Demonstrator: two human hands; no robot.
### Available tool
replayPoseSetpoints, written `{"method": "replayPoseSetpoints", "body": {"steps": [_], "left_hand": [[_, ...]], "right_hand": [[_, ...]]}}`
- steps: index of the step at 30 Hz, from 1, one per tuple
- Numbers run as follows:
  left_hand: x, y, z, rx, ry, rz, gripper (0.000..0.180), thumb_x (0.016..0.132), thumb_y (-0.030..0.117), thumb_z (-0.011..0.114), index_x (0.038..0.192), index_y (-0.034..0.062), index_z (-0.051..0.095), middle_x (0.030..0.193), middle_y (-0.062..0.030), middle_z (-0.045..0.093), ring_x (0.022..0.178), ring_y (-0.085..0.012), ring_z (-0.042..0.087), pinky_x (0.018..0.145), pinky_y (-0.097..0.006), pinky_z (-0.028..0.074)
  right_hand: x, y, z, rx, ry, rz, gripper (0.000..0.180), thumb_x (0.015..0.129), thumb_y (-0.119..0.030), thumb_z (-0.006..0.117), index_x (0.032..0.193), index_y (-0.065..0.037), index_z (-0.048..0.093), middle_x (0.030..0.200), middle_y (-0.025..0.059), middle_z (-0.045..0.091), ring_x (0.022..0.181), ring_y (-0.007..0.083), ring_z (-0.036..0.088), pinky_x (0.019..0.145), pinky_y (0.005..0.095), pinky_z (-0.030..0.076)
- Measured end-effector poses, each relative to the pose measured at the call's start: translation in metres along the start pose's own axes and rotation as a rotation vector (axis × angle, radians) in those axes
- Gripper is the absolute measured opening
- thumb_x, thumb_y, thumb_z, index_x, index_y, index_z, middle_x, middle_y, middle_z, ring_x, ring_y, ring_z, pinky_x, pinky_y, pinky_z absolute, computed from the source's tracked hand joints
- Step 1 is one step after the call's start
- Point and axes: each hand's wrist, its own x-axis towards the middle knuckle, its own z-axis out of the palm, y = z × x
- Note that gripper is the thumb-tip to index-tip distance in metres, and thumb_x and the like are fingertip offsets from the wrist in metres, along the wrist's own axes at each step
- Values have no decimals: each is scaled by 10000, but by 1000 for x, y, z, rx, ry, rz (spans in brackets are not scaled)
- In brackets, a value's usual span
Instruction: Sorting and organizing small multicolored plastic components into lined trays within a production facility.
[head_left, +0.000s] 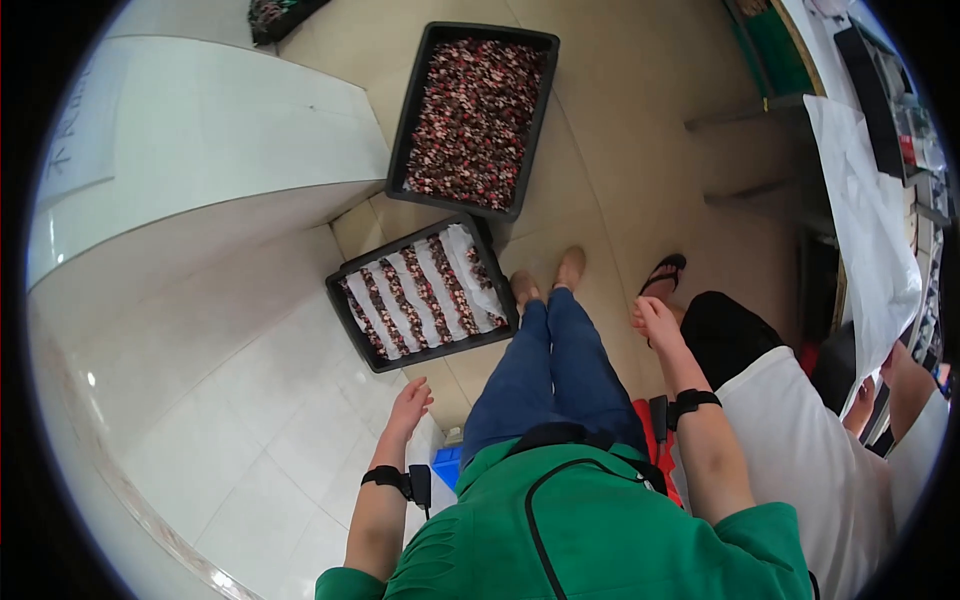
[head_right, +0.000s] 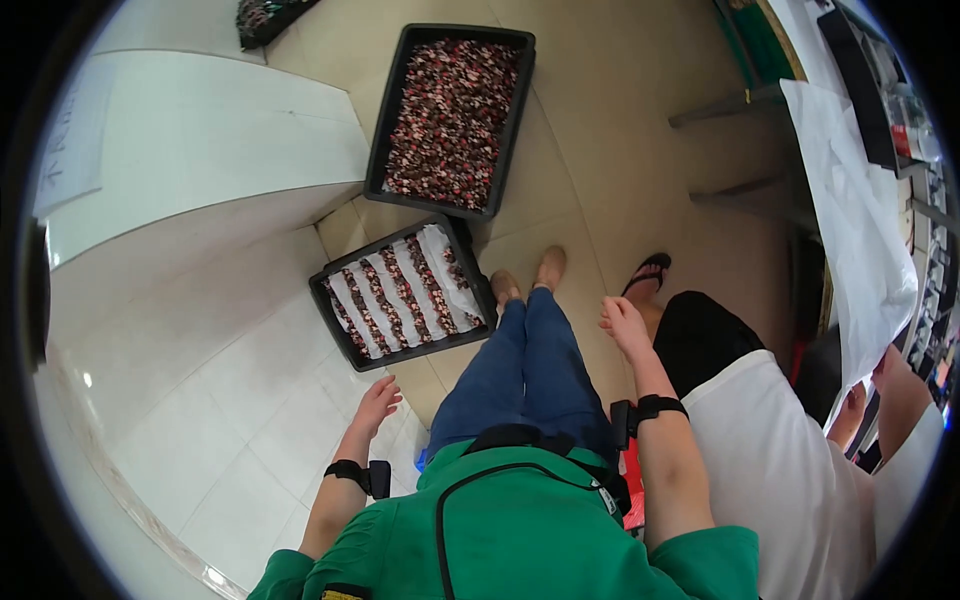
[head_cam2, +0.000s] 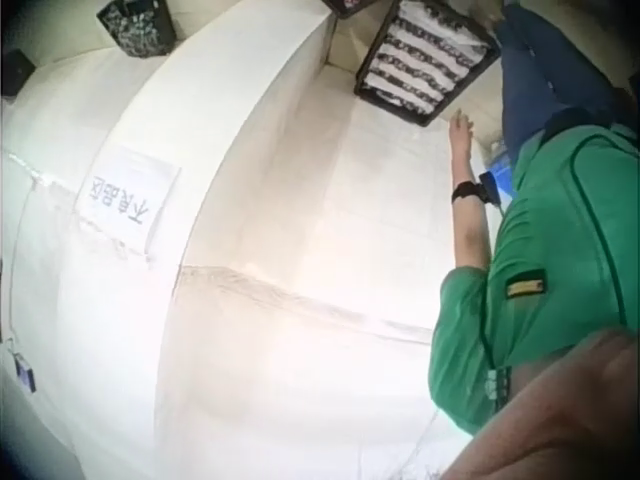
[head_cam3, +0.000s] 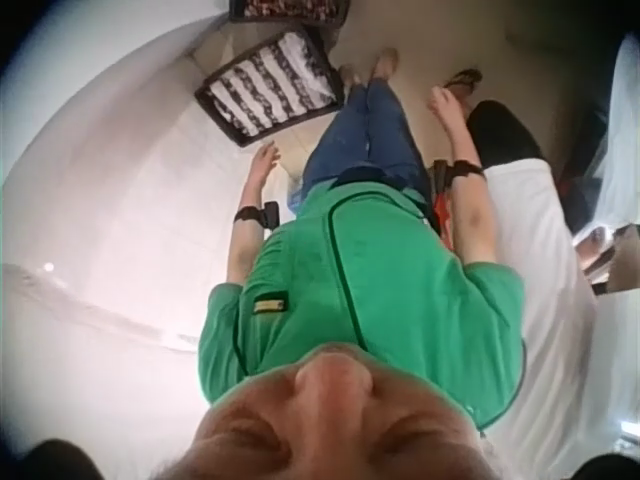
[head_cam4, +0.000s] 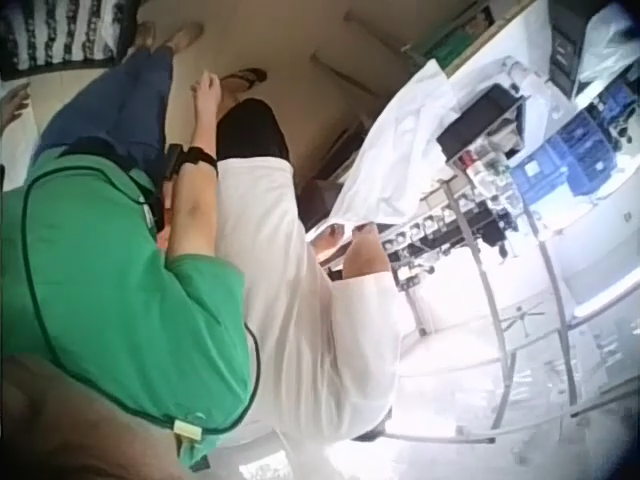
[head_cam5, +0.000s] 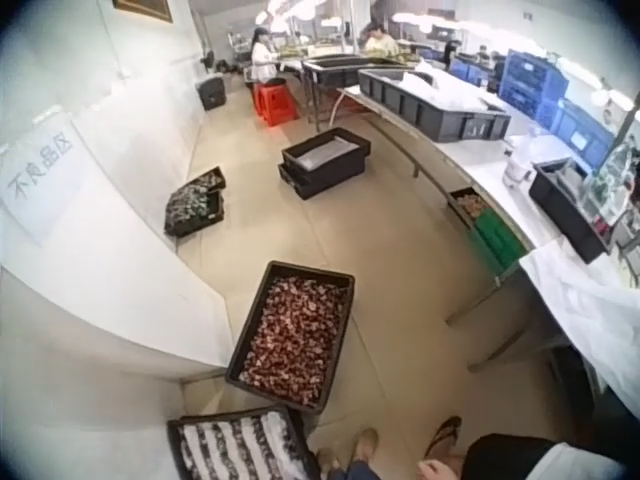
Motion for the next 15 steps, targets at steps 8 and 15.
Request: {"method": "replayPoseSetpoints", "body": {"steps": [8, 15], "left_hand": [[-60, -41, 4, -250, 48, -82, 513, 964, 349, 513, 1411, 117, 415, 1265, -77, 555, 1066, -174, 582, 876, -332, 468], [-75, -146, -49, 11, -225, -70, 395, 910, 269, 551, 1293, 171, 537, 1021, -19, 610, 850, -170, 614, 701, -342, 499]], "right_hand": [[61, -29, -70, -274, 93, -169, 405, 947, -391, 533, 1039, -5, 612, 741, 40, 609, 594, 114, 565, 571, 275, 454], [53, -153, -76, -240, 136, -341, 410, 933, -381, 530, 1044, 5, 614, 764, 63, 630, 635, 148, 618, 636, 305, 487]]}}
